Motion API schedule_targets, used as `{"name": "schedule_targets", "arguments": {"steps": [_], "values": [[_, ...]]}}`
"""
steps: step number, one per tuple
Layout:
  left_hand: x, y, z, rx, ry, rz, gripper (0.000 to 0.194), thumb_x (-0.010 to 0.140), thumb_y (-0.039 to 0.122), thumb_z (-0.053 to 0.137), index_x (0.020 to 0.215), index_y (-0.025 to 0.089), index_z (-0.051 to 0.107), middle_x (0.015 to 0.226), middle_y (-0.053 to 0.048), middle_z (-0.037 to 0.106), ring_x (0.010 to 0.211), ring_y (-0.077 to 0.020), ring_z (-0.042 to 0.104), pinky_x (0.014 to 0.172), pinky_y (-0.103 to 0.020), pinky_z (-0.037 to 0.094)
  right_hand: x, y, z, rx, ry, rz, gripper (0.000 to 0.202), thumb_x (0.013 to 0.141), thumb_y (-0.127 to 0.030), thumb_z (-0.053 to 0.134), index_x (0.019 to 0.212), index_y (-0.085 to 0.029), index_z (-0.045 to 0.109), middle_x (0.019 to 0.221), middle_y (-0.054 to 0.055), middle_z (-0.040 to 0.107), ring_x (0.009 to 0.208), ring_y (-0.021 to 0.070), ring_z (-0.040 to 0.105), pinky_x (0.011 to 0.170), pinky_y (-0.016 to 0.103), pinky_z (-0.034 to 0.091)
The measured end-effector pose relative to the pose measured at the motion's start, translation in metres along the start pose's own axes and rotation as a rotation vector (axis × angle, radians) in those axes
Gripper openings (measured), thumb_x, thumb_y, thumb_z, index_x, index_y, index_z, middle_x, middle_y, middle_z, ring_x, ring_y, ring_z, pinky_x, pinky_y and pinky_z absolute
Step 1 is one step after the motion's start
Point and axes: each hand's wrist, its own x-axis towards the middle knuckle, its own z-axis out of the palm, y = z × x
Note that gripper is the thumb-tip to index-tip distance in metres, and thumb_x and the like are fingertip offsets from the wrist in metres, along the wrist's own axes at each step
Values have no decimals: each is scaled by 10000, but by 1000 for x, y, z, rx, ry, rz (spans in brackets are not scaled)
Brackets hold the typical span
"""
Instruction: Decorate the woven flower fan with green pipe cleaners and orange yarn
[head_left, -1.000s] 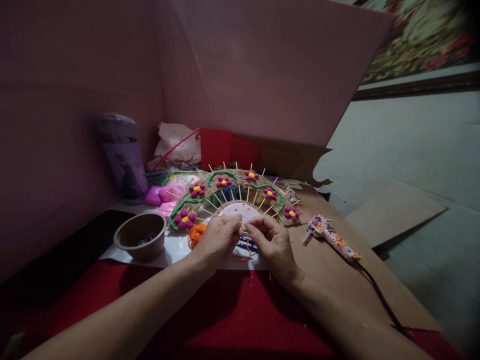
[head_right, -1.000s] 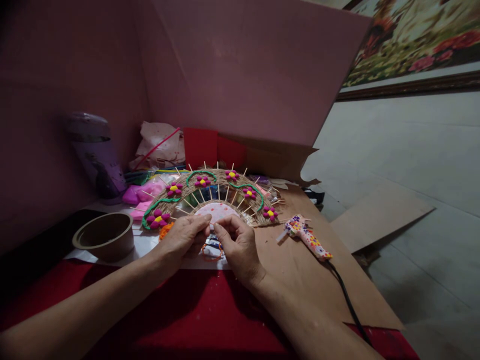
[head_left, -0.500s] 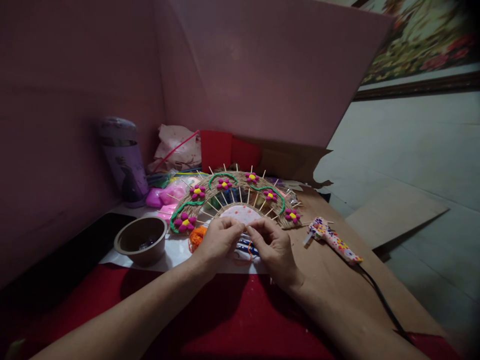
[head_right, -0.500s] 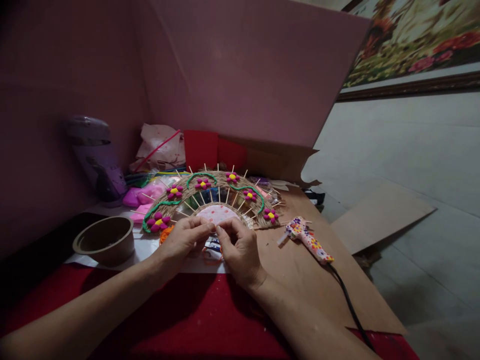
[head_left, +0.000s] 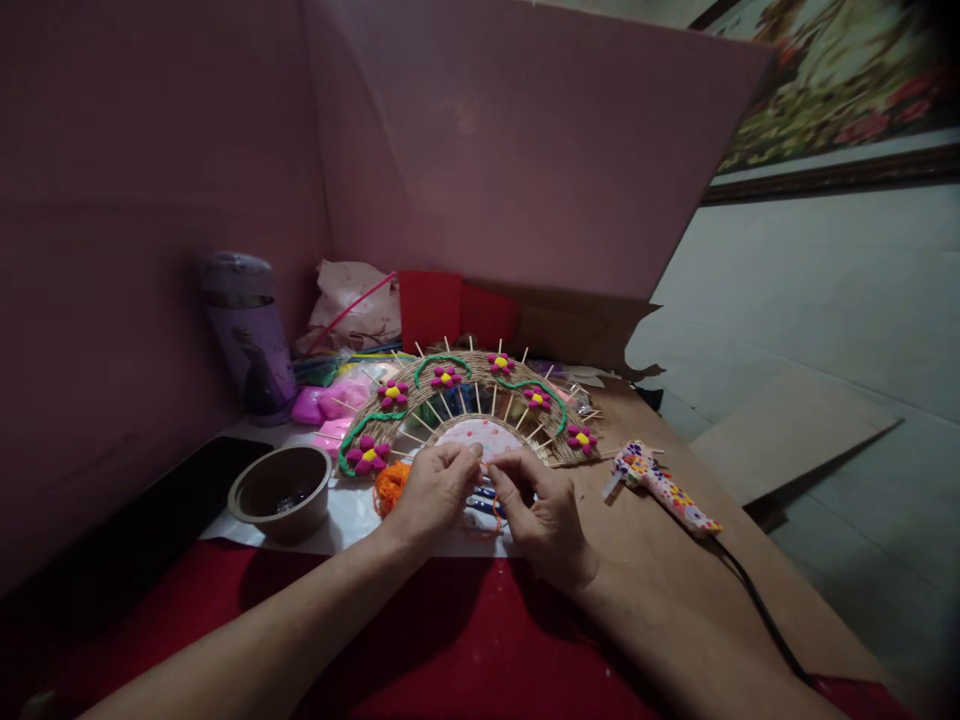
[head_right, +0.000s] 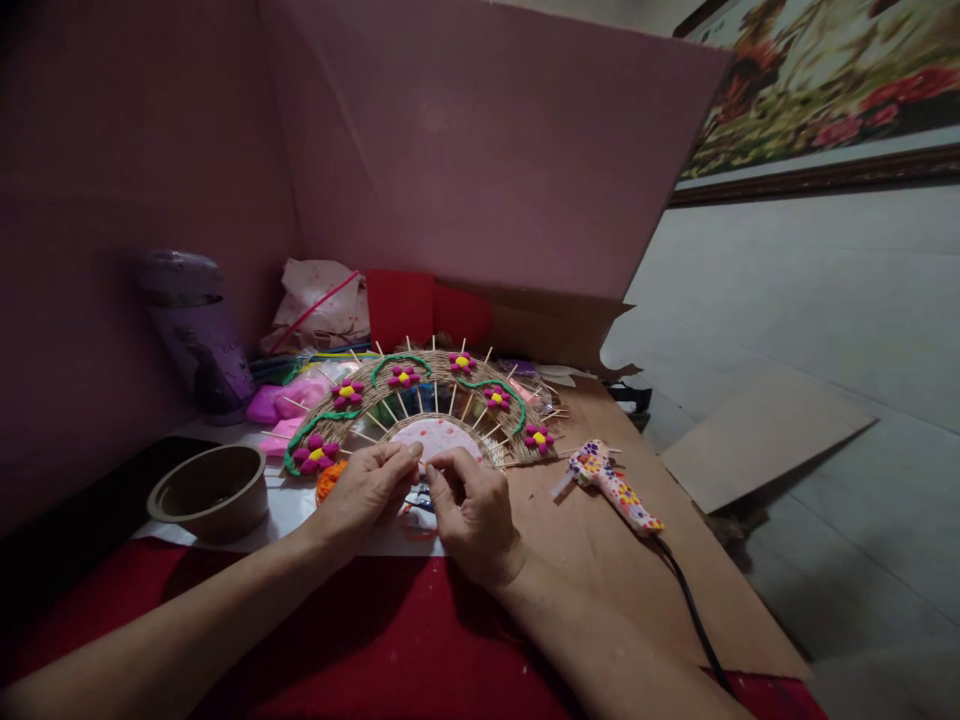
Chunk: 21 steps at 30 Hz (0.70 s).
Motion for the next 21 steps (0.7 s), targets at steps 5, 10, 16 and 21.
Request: {"name": "schedule_targets", "arguments": {"steps": [5,10,16,21], "values": [[3,-7,-2,86,35,108,399,763,519,514,567,184,419,409,84,349,357,-49,252,373,-208,176,2,1,4,-58,-1,-46,101,860,-218,505,843,-192,601,710,20,623,573,128,545,543,237,405],[2,-7,-2,140,71,162,371,776,478,512,569,183,427,426,76,365,384,-58,275,383,-206,199,3,4,5,-84,-7,-75,101,863,-209,494,861,-199,595,735,25,633,621,138,574,590,244,427],[0,-4,0,120,91,170,373,761,476,527,552,182,432,430,70,368,396,-62,286,384,-208,203,3,3,5,-99,-14,-85,106,861,-212,493,861,-199,598,718,23,630,609,138,571,588,243,421],[0,-5,1,113,100,151,393,771,491,516,547,181,424,447,68,368,402,-62,286,388,-209,207,3,2,4,-98,-22,-104,99,861,-208,496,859,-196,594,667,11,611,568,132,546,551,240,401]]}}
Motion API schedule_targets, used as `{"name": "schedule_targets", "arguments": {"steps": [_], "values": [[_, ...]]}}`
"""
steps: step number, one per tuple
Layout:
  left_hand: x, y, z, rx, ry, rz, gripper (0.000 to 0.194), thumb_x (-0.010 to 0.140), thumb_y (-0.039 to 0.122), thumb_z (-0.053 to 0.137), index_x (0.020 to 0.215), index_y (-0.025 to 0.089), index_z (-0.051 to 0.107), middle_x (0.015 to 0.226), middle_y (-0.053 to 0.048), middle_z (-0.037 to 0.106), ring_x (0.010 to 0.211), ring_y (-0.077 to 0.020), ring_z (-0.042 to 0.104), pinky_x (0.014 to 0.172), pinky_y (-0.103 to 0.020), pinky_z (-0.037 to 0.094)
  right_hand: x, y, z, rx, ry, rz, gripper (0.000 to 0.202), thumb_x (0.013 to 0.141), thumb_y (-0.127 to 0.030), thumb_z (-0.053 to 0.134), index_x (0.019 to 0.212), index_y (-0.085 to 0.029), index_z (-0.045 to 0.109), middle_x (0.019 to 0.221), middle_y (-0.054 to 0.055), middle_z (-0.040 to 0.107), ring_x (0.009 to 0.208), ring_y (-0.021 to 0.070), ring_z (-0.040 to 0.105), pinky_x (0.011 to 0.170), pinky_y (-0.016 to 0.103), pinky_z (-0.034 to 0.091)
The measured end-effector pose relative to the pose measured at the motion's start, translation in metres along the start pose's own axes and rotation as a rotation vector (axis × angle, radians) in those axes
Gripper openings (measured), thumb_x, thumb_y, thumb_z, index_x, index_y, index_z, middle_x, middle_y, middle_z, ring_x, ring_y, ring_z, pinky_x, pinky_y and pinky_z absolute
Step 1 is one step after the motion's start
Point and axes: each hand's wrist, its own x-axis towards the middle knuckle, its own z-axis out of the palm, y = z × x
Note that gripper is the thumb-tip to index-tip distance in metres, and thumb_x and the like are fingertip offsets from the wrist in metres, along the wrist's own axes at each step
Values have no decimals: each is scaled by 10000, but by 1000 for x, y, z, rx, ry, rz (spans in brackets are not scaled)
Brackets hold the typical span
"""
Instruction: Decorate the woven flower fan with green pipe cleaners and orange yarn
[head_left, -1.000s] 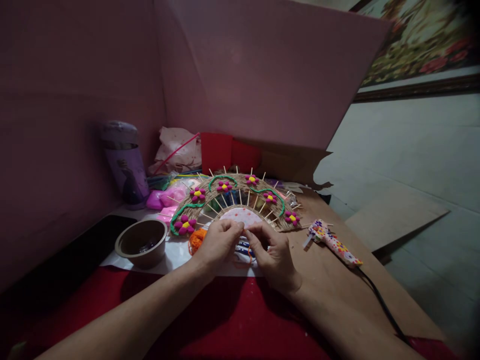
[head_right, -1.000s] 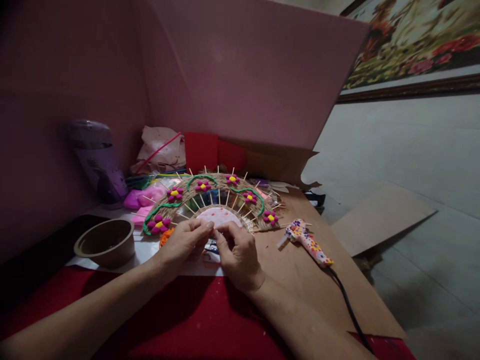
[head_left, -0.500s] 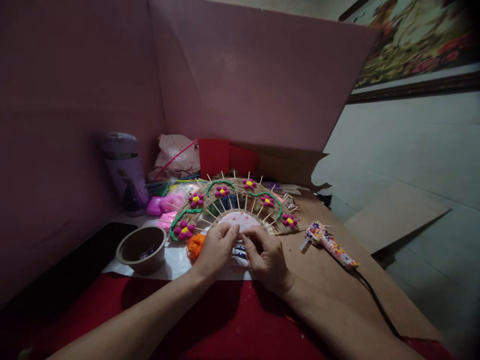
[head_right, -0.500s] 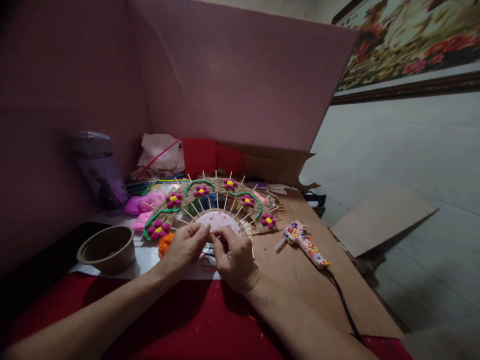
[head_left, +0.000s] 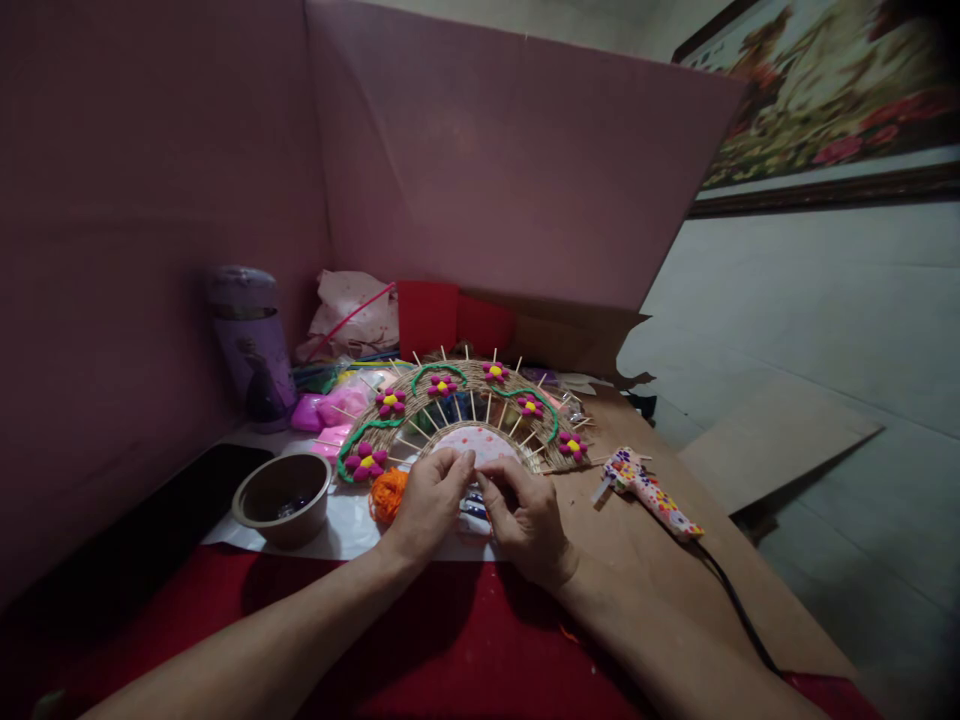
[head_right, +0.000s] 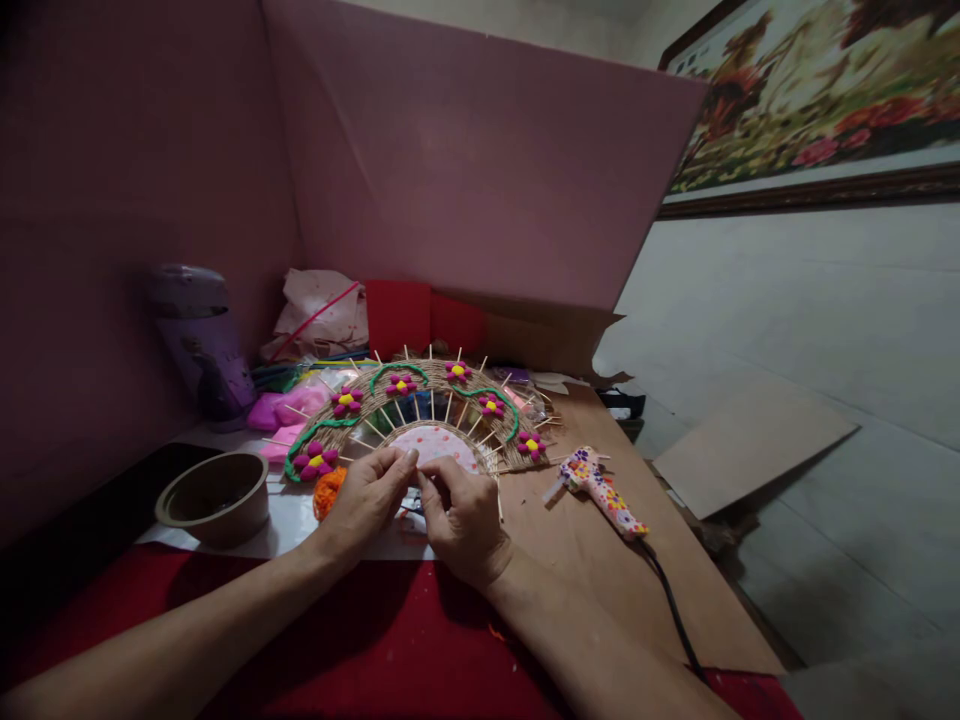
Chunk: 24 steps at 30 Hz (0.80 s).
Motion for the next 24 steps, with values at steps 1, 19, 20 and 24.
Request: {"name": "schedule_targets", "arguments": {"steps": [1,19,20,24], "values": [[0,0,0,-1,3,-2,392,771,490,518,549,181,425,448,68,369,402,-62,287,388,-209,209,0,0,0,0,-1,0,99,862,-207,495,860,-198,593,666,11,612,570,133,547,556,242,403],[0,0,-1,39,7,50,399,783,477,519,539,179,418,464,65,367,436,-68,289,420,-214,220,-1,-1,0,28,10,14,104,860,-212,507,858,-200,610,670,12,612,572,135,538,556,247,382],[0,0,-1,43,6,47,401,783,481,516,538,179,416,463,66,361,434,-68,286,419,-215,217,-1,-1,0,29,9,14,103,860,-212,507,860,-200,610,666,11,611,576,137,540,560,249,383],[1,0,-1,57,9,39,401,780,486,512,539,179,420,468,66,358,436,-70,282,418,-219,213,-1,-1,0,31,2,12,99,862,-213,507,858,-193,604,659,10,601,585,137,540,577,251,388]]}}
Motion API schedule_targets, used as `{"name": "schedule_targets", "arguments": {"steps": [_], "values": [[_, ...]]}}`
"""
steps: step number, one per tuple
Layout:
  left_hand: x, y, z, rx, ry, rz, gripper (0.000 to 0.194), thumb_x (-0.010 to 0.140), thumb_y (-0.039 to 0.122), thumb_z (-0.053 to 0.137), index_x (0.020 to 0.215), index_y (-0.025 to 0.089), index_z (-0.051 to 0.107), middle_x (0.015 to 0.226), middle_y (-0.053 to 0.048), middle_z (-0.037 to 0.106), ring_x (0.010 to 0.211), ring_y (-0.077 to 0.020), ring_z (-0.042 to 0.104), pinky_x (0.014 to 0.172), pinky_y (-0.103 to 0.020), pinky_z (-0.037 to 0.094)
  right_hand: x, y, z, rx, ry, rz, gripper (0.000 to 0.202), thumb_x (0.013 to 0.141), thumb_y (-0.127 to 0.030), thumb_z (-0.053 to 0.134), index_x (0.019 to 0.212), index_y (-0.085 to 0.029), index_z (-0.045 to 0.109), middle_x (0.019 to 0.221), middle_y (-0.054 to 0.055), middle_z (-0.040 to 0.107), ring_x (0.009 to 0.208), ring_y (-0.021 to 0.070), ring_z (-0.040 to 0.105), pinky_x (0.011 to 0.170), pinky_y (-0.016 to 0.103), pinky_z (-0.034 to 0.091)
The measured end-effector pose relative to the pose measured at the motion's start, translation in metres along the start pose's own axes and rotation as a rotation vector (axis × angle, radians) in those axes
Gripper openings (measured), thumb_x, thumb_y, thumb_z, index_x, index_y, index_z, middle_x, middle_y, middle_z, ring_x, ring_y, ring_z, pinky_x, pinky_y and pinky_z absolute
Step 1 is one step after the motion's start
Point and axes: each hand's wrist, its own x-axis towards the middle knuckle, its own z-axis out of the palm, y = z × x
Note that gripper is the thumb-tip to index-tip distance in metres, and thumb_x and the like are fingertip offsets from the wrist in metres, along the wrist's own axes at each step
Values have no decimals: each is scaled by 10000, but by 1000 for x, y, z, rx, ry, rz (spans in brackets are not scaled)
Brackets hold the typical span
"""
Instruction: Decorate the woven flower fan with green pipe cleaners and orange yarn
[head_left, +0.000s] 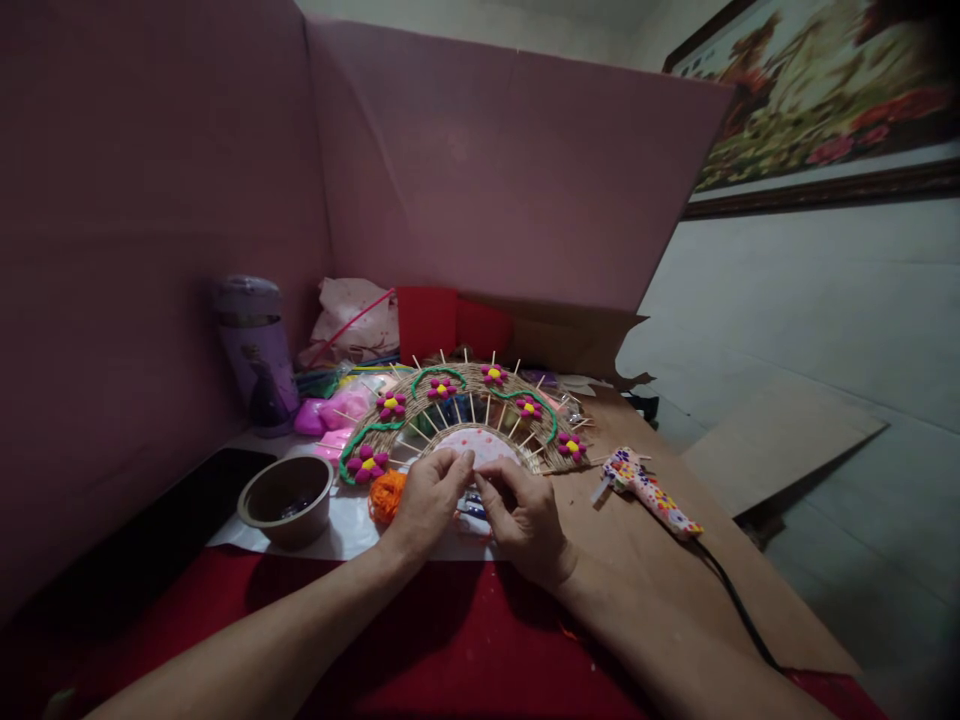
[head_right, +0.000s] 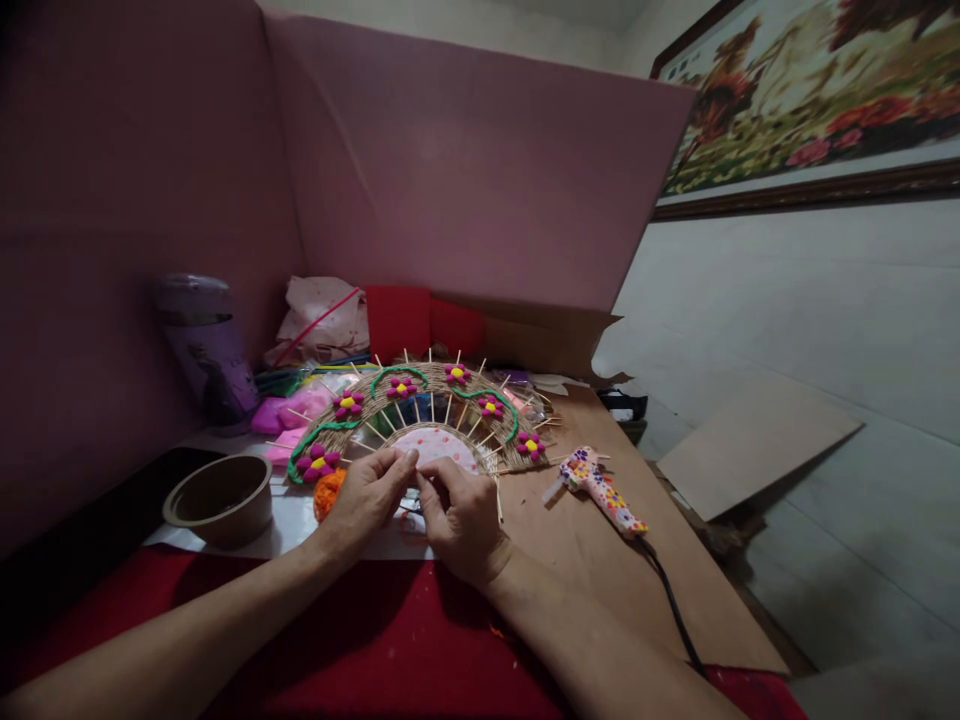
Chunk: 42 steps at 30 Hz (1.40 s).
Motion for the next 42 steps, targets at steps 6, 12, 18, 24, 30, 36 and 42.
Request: {"name": "schedule_targets", "arguments": {"steps": [6,12,18,24,30,36,42], "values": [[0,-2,-2,57,21,48,368,795,449,495,558,176,426,517,57,361,481,-77,304,446,-216,235,1,-1,0,-13,13,2,105,866,-219,502,850,-188,601,650,5,591,551,121,515,551,238,383],[0,-5,-2,50,-54,56,278,798,394,476,630,173,468,557,42,415,507,-92,354,467,-218,281,1,1,1,7,55,26,117,862,-224,517,840,-169,617,641,6,589,540,113,515,536,224,381],[0,0,-2,109,-54,78,268,821,378,445,642,178,440,618,34,408,584,-108,371,539,-236,315,1,3,2,52,58,63,102,858,-214,531,867,-175,624,668,2,619,552,106,531,552,218,390],[-1,0,-3,131,-50,74,366,832,422,428,559,196,336,555,52,311,543,-97,306,516,-239,267,-1,-1,-1,120,17,91,93,854,-228,552,827,-174,623,652,-6,609,539,98,511,534,209,387],[-2,4,-4,90,-62,61,431,832,466,429,514,191,333,516,51,289,504,-86,279,485,-242,234,-5,-7,-3,171,2,119,100,860,-222,540,818,-176,619,623,-21,584,518,88,481,509,201,368],[-3,4,-4,46,-79,53,422,834,463,437,525,183,370,524,48,307,512,-86,289,490,-234,249,-7,-7,-2,213,-4,194,139,867,-259,527,817,-174,626,613,-19,560,523,96,470,509,210,367],[-6,6,-3,6,-98,47,297,825,390,475,622,175,449,599,35,413,568,-101,373,527,-223,320,-7,-2,-1,239,8,246,135,863,-274,538,863,-174,629,641,-11,576,534,99,468,507,214,364]]}}
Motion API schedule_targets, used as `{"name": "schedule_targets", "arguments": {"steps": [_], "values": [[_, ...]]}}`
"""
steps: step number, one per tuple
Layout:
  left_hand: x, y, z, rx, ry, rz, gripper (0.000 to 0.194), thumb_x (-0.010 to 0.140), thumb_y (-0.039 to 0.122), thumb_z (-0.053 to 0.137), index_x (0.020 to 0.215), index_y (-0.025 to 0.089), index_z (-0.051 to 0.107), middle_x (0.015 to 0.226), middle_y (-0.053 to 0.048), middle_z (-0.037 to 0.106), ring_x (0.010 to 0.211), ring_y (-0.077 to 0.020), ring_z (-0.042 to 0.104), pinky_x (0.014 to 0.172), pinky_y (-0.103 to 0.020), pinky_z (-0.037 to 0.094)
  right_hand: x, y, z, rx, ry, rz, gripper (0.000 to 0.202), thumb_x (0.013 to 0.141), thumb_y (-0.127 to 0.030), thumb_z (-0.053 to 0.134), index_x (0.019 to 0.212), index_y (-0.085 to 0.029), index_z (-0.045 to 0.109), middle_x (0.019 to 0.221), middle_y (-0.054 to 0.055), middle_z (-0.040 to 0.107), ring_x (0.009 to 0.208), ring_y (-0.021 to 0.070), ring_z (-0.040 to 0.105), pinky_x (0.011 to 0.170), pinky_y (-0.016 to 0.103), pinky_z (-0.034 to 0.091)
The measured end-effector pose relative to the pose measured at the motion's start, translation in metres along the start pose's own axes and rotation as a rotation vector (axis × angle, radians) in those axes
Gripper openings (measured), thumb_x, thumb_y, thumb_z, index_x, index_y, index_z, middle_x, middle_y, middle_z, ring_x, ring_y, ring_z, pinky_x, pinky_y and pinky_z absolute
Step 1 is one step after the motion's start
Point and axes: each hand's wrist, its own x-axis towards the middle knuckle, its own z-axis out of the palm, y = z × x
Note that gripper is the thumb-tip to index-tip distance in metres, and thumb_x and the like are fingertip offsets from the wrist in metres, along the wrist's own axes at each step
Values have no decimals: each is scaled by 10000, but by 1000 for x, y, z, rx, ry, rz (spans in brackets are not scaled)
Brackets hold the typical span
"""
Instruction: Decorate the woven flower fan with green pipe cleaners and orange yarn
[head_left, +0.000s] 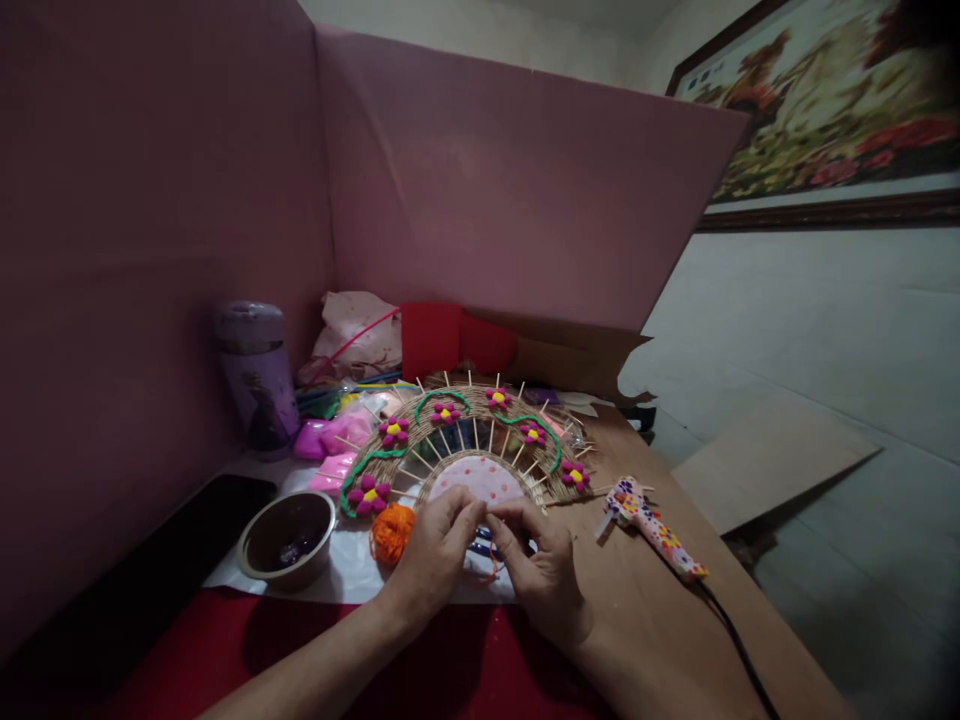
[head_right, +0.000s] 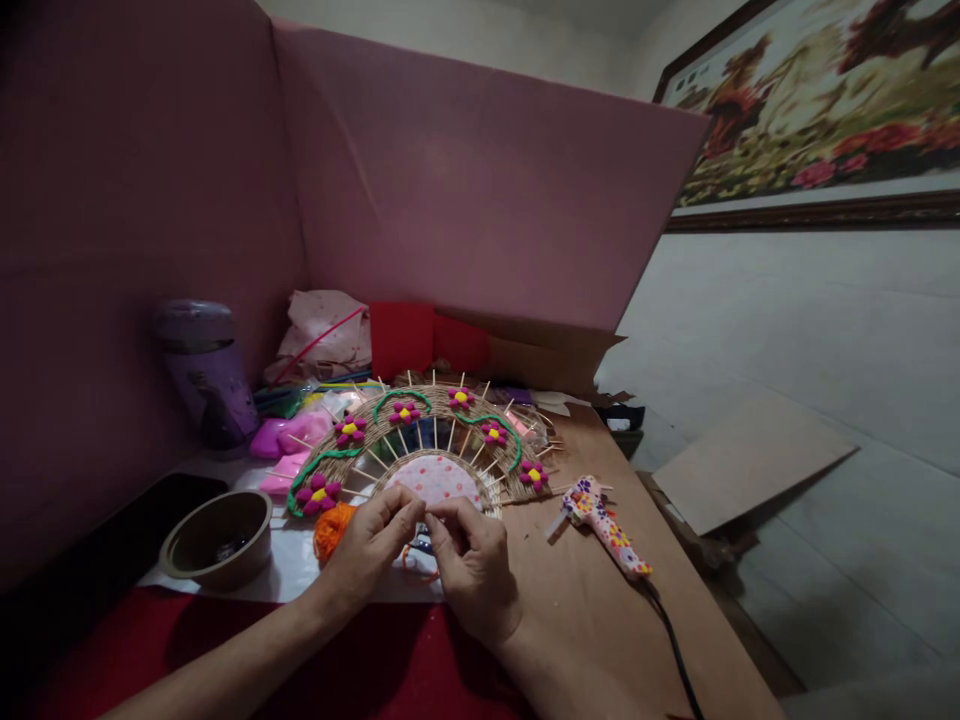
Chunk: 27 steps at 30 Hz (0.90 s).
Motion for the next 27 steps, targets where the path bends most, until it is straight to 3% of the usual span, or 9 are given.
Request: {"name": "schedule_targets", "arguments": {"steps": [11,16,19,23,27], "values": [[0,0,-1,26,40,-70,438,824,491,440,520,188,350,516,52,289,498,-84,270,471,-235,227,-1,-8,-2,-23,-26,-54,107,847,-229,551,835,-176,642,636,-3,604,538,104,513,509,202,404],[-1,6,-1,-2,29,-72,494,813,536,443,486,167,433,483,40,335,483,-84,296,478,-237,246,-3,-8,-2,14,-11,-33,110,850,-230,546,837,-173,639,641,5,611,539,111,526,502,205,418],[-1,8,-1,-40,33,-101,470,793,571,456,561,163,486,509,43,366,488,-88,317,474,-233,254,-4,-5,-2,17,7,-26,106,855,-228,547,857,-173,637,658,11,619,548,115,527,510,214,418],[-3,5,0,-33,-18,-97,404,787,536,496,624,167,496,578,29,433,550,-104,382,519,-236,298,-4,-2,-3,-6,9,-47,91,852,-216,548,843,-176,629,650,2,609,554,113,528,513,210,417],[-4,2,1,109,14,-46,390,840,445,442,553,182,411,540,36,362,546,-108,338,527,-249,275,-1,-3,-3,6,5,-67,84,847,-198,555,877,-183,632,715,13,641,611,121,568,556,210,445]]}}
